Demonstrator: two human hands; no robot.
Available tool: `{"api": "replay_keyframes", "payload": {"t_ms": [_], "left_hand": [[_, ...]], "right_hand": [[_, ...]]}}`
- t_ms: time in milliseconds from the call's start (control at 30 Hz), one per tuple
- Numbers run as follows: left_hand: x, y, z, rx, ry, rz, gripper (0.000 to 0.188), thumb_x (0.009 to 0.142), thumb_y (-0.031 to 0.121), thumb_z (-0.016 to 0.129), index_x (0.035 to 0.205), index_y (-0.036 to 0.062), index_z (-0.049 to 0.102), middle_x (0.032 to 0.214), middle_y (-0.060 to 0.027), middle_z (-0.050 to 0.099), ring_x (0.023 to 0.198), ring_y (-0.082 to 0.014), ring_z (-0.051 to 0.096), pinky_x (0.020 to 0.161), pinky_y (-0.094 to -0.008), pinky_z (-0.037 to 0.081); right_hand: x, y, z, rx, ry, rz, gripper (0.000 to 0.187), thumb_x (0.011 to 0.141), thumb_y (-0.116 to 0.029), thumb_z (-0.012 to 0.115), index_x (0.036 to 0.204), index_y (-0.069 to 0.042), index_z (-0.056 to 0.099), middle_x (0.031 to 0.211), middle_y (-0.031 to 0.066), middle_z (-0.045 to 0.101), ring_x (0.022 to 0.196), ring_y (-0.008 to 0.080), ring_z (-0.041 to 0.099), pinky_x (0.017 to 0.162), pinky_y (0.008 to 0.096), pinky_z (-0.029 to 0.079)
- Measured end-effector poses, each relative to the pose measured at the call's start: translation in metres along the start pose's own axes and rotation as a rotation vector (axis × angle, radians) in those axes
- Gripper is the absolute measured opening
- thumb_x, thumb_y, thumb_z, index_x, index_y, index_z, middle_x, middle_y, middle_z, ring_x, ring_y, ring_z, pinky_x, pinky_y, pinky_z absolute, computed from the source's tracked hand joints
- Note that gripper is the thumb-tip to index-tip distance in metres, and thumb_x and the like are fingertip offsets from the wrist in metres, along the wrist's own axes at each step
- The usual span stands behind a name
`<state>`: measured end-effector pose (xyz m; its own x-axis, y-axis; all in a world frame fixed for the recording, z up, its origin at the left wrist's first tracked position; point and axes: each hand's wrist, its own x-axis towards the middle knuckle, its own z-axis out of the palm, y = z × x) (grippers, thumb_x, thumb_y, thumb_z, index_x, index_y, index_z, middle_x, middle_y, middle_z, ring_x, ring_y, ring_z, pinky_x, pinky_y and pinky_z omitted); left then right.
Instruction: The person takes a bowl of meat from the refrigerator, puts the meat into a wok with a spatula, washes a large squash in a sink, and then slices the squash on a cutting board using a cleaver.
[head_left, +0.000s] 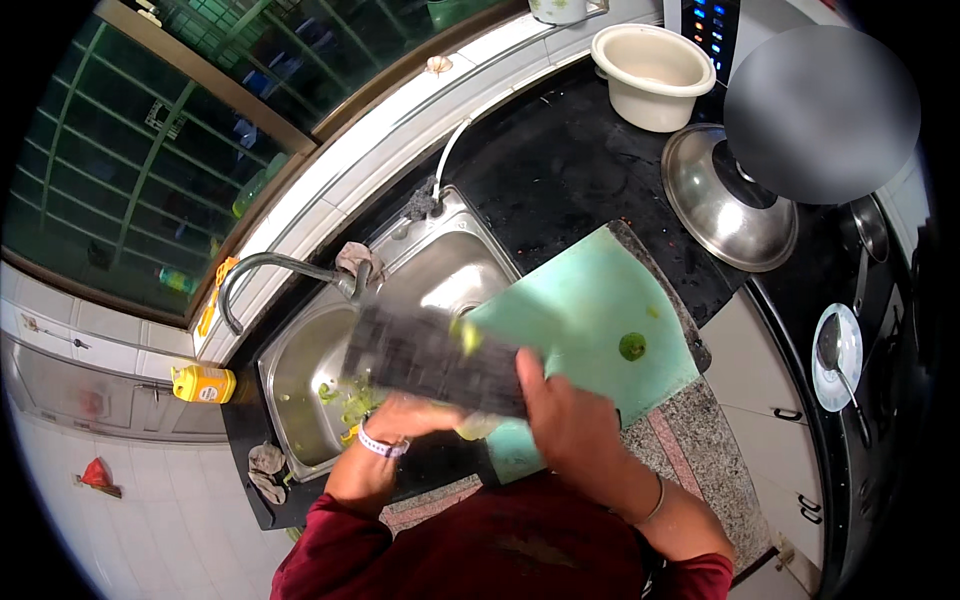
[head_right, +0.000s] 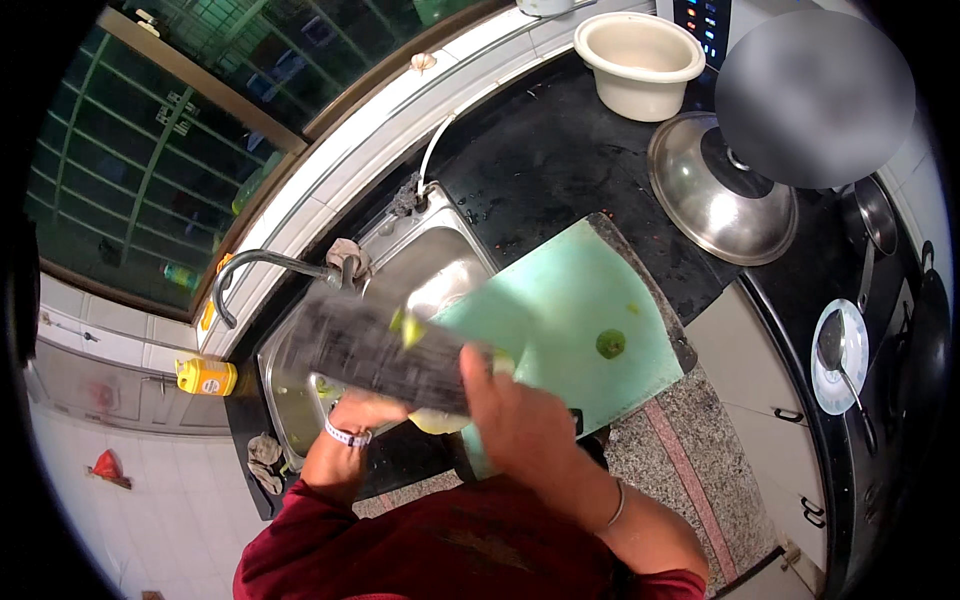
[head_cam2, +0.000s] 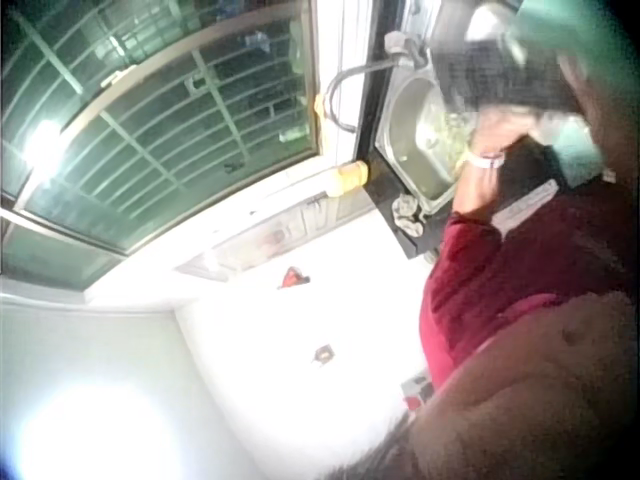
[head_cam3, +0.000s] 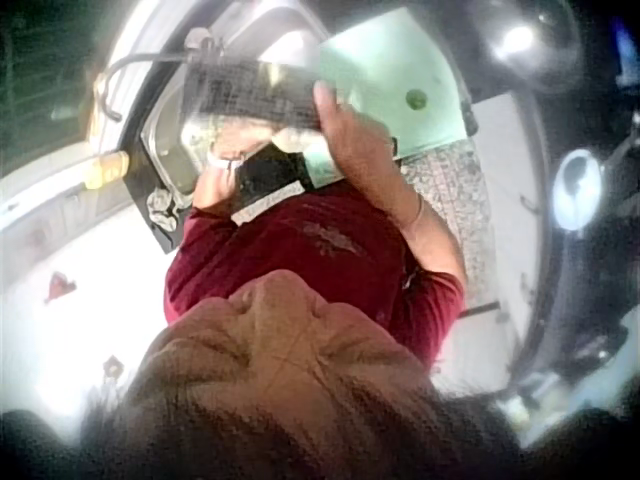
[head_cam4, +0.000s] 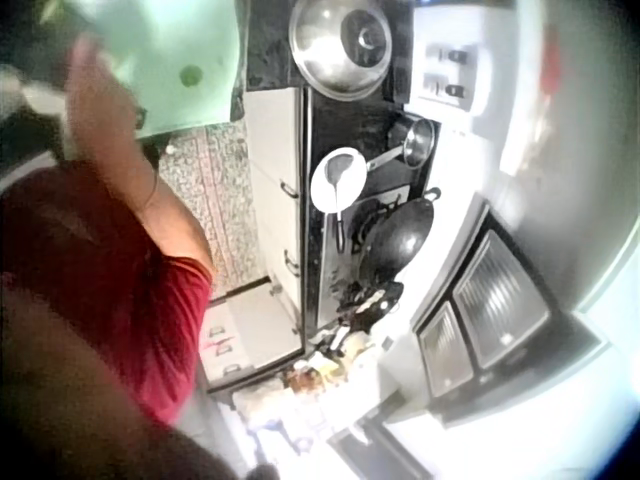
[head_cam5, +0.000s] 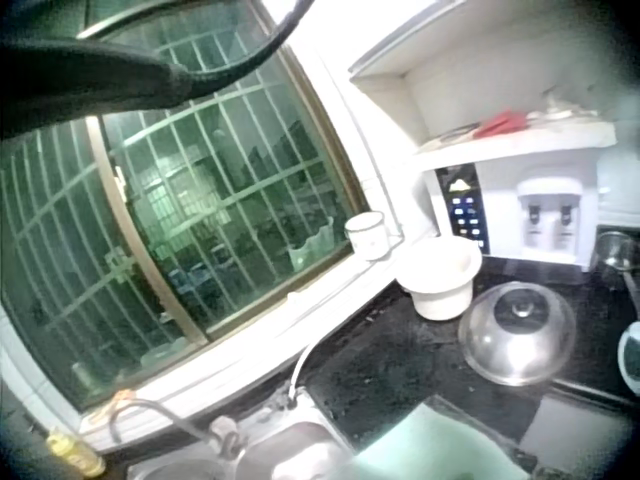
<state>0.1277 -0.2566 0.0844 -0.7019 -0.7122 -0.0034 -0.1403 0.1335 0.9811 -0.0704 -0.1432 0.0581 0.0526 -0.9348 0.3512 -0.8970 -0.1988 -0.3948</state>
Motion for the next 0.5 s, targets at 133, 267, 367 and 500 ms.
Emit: {"api": "replay_keyframes", "payload": {"t_ms": [133,267,367,500], "left_hand": [[0.012,-0.005,0.012,-0.133,-0.136,0.122,0.054,0.067,-0.001,0.071,0.116,0.0042,0.05,0.113,-0.0127,0.063,0.107,-0.0242,0.06,0.097,-0.0394,0.046],[0.003,-0.009,-0.003,-0.195,-0.087,-0.054,0.046,0.079,0.019,0.065,0.12,0.0033,0.054,0.119,-0.0158,0.06,0.113,-0.0285,0.058,0.101,-0.0439,0.045],[0.019,-0.004,0.006,-0.179,-0.117,0.108,0.049,0.096,0.048,0.05,0.109,0.0012,0.06,0.116,-0.0195,0.059,0.115,-0.0304,0.057,0.103,-0.0473,0.046],[0.016,0.011,0.019,-0.419,-0.042,-0.026,0.052,0.097,0.05,0.048,0.104,-0.0012,0.057,0.108,-0.0219,0.061,0.114,-0.0314,0.055,0.104,-0.0493,0.044]], "right_hand": [[0.004,0.029,0.002,0.106,0.217,0.112,0.058,0.081,-0.001,0.058,0.137,0.004,0.044,0.074,0.0089,0.054,0.055,0.0244,0.058,0.045,0.0364,0.047],[-0.021,0.014,-0.018,0.078,0.168,-0.013,0.055,0.078,-0.001,0.059,0.133,0.005,0.051,0.068,0.005,0.047,0.052,0.0191,0.052,0.042,0.0339,0.042],[-0.034,0.001,-0.026,0.106,0.117,-0.121,0.052,0.077,-0.003,0.059,0.128,0.005,0.056,0.065,0.0029,0.043,0.05,0.0152,0.049,0.041,0.0306,0.04],[-0.04,-0.007,-0.029,0.233,0.096,-0.091,0.058,0.073,0.005,0.059,0.13,0.006,0.052,0.065,0.0053,0.045,0.049,0.0195,0.049,0.041,0.0351,0.041]]}}
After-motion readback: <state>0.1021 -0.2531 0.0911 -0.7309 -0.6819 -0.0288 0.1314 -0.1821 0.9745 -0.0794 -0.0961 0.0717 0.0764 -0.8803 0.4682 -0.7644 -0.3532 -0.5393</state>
